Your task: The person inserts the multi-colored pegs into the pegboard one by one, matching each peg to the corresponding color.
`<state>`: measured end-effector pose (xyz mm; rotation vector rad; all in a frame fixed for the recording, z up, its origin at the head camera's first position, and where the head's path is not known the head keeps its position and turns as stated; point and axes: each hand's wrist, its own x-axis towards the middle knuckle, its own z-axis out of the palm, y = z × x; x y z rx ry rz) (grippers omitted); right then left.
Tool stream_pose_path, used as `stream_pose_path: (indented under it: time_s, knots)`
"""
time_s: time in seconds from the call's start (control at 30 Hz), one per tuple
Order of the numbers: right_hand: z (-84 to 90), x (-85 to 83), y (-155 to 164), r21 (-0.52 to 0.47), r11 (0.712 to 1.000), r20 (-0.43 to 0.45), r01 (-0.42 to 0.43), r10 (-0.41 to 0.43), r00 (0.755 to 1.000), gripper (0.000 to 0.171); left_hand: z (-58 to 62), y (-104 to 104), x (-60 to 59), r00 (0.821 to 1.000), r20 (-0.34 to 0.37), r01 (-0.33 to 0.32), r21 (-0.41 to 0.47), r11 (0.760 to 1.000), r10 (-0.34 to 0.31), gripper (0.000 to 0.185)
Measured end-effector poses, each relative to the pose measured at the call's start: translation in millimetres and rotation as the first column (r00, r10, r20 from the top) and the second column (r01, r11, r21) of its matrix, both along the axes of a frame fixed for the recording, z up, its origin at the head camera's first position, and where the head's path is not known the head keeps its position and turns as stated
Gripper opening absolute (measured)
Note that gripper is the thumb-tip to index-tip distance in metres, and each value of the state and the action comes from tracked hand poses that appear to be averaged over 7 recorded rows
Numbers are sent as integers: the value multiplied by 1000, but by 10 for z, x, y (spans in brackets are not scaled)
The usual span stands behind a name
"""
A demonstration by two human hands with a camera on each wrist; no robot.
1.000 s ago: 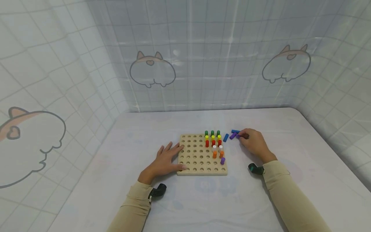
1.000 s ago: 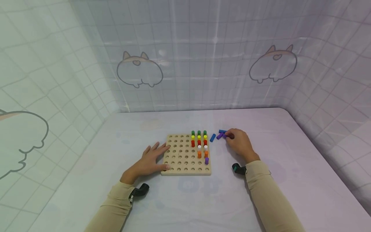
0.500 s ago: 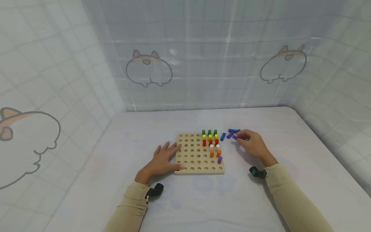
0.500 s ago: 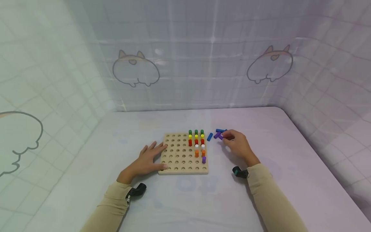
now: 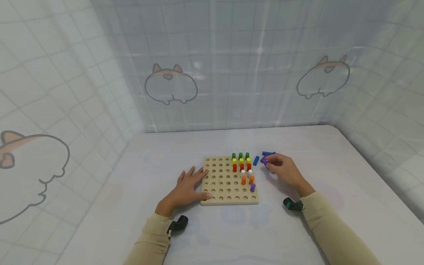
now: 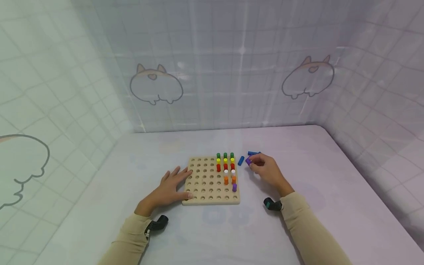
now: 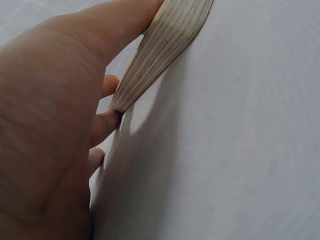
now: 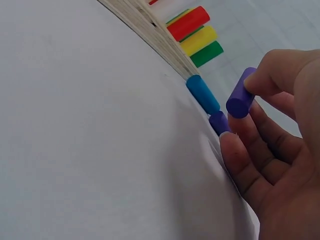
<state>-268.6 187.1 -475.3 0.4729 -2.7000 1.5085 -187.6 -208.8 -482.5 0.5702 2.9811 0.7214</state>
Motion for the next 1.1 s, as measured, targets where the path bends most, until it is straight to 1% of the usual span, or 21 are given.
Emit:
stream_pose_path:
  time_s: [0.1, 0.17, 0.23, 0.3, 0.47, 0.67, 0.77, 0.9, 1.1]
  knots:
    - [-46, 17, -48, -23, 1000, 11, -13, 13, 1000, 24, -43, -25, 26, 1000, -2, -9, -8, 1000, 9, 95]
    - [-38, 8, -66, -39, 999, 10, -22, 22, 1000, 25, -31, -36, 9, 1000, -13, -9, -6, 1000, 9, 95]
    - [-35, 5, -74, -43, 999, 14, -32, 33, 999, 28, -24, -49, 6, 1000, -2, -16, -10, 1000, 16, 96]
    - [-34, 10, -67, -57, 998, 19, -31, 32, 999, 30, -22, -53, 8, 1000, 9, -15, -11, 1000, 15, 97]
    - [-8, 42, -35, -99, 995, 16, -24, 26, 1000, 31, -18, -31, -3, 1000, 8, -8, -10, 1000, 8, 97]
    - [29, 80, -92, -165, 983, 24, -82, 88, 996, 34, 19, -5, 21, 1000, 24, -8, 4, 1000, 8, 95]
    - [27, 97, -130, -177, 981, 31, -76, 83, 996, 34, 27, 3, 26, 1000, 20, -6, 8, 1000, 6, 94]
    - [16, 127, -155, -180, 981, 39, -67, 75, 996, 35, 2, -2, 21, 1000, 6, 3, -1, 1000, -3, 95]
    - [42, 171, -228, -248, 959, 20, -136, 145, 989, 34, 12, -12, 39, 1000, 21, -2, 20, 1000, 1, 95]
